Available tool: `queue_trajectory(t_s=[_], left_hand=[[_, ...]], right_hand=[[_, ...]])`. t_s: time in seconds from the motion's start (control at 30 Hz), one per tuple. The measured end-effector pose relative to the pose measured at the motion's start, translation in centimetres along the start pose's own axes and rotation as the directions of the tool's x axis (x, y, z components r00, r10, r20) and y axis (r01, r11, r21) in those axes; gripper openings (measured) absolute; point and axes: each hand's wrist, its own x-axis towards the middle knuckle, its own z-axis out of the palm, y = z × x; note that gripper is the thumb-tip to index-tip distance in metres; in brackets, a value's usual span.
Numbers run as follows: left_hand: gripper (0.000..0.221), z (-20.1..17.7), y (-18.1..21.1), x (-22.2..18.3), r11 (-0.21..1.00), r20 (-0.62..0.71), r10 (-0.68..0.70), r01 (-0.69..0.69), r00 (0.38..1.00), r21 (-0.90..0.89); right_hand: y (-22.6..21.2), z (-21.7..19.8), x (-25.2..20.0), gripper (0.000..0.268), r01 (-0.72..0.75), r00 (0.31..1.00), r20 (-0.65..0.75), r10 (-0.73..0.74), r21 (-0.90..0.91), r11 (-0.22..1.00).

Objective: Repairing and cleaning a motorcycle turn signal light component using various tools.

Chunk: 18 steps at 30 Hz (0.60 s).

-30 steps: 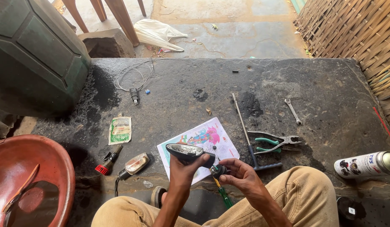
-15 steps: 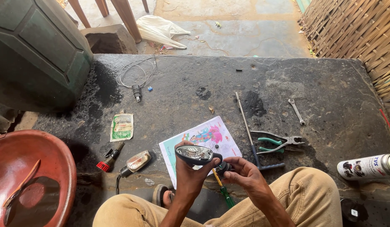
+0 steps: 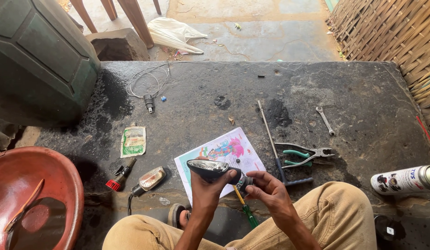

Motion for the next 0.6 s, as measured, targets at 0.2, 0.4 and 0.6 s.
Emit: queue_trajectory(t_s=[0.2, 0.4, 0.6], left_hand=[[0.052, -0.1, 0.3, -0.1, 0.993, -0.037, -0.119, 0.118, 0.992, -0.025], [0.054, -0.8, -0.7, 0.7, 0.956, -0.03, -0.273, 0.268, 0.962, -0.118], [0.06, -1.3, -1.5, 0.9, 0.914, -0.059, -0.384, 0.371, 0.921, -0.163]], right_hand=[[-0.4, 0.8, -0.4, 0.046, 0.035, 0.998, -0.042, -0.037, -0.052, 0.998], [-0.4, 0.3, -0.1, 0.048, 0.019, 1.0, 0.017, -0.02, 0.045, 0.999], [-1.1, 1.1, -0.4, 0.049, 0.042, 0.998, -0.036, -0.046, -0.11, 0.993]])
